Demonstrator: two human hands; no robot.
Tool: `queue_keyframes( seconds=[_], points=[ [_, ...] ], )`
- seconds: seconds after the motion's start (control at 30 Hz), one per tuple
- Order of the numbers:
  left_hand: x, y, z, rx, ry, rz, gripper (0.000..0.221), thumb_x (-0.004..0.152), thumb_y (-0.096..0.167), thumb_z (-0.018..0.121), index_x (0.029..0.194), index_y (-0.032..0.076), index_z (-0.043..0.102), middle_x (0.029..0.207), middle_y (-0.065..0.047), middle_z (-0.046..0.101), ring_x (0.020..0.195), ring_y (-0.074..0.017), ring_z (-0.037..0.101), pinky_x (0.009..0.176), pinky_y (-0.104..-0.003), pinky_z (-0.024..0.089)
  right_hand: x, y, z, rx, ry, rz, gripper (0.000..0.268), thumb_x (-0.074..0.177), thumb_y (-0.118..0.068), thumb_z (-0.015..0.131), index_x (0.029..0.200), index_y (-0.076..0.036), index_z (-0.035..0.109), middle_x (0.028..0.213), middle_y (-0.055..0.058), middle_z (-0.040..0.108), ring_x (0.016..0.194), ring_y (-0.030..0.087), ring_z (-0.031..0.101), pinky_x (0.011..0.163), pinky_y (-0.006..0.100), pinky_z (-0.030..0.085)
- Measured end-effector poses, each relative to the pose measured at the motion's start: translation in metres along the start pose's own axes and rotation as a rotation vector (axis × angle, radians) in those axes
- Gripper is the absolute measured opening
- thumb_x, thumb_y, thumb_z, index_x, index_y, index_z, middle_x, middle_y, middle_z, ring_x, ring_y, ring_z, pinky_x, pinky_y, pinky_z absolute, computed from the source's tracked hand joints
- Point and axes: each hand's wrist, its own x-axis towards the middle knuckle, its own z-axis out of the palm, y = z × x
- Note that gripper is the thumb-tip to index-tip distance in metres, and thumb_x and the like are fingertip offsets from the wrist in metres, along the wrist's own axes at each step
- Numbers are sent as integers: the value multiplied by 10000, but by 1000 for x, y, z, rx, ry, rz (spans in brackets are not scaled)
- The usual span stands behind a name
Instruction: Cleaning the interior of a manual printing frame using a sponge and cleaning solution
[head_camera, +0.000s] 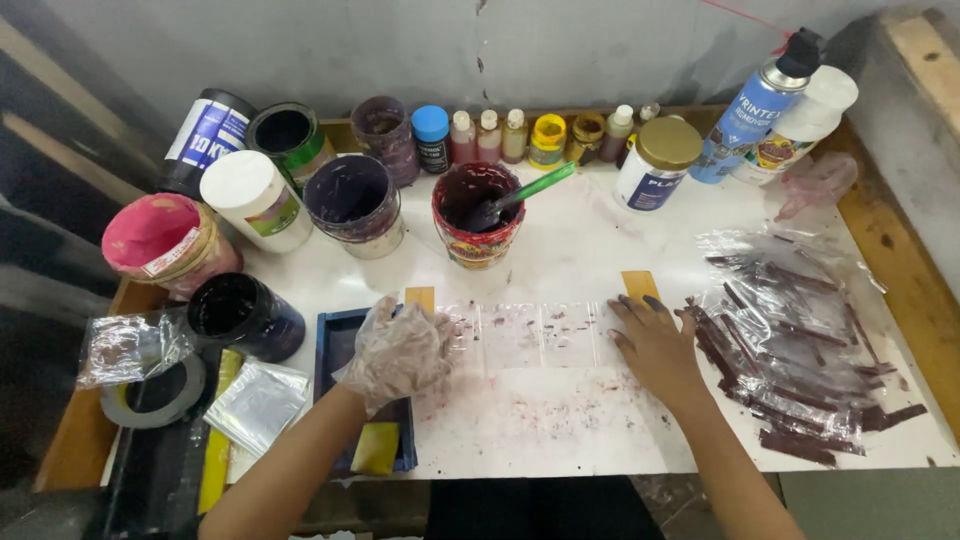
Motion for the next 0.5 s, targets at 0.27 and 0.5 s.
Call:
queue_keyframes(
  seconds=[0.27, 0.5],
  points=[
    [-28, -12, 28, 815, 221, 298, 793, 910, 764, 383, 1416, 175, 546, 1440, -63, 579, 1308, -330, 498, 1123, -647, 269, 6, 13, 17, 8, 48, 33, 494, 1080, -461, 332, 1573, -468, 343, 1653, -87, 367, 1537, 320, 297, 1198, 647, 136],
    [-55, -24, 46, 1439, 361, 517, 740, 909, 749, 410, 1441, 248, 522, 1457, -10, 559, 1340, -286, 463, 1136, -639, 242, -14, 13, 46, -36, 355, 76, 614, 1020, -459, 476, 1612, -374, 340, 1626, -34, 408, 1448, 312, 411, 1099, 612, 337]
  ],
)
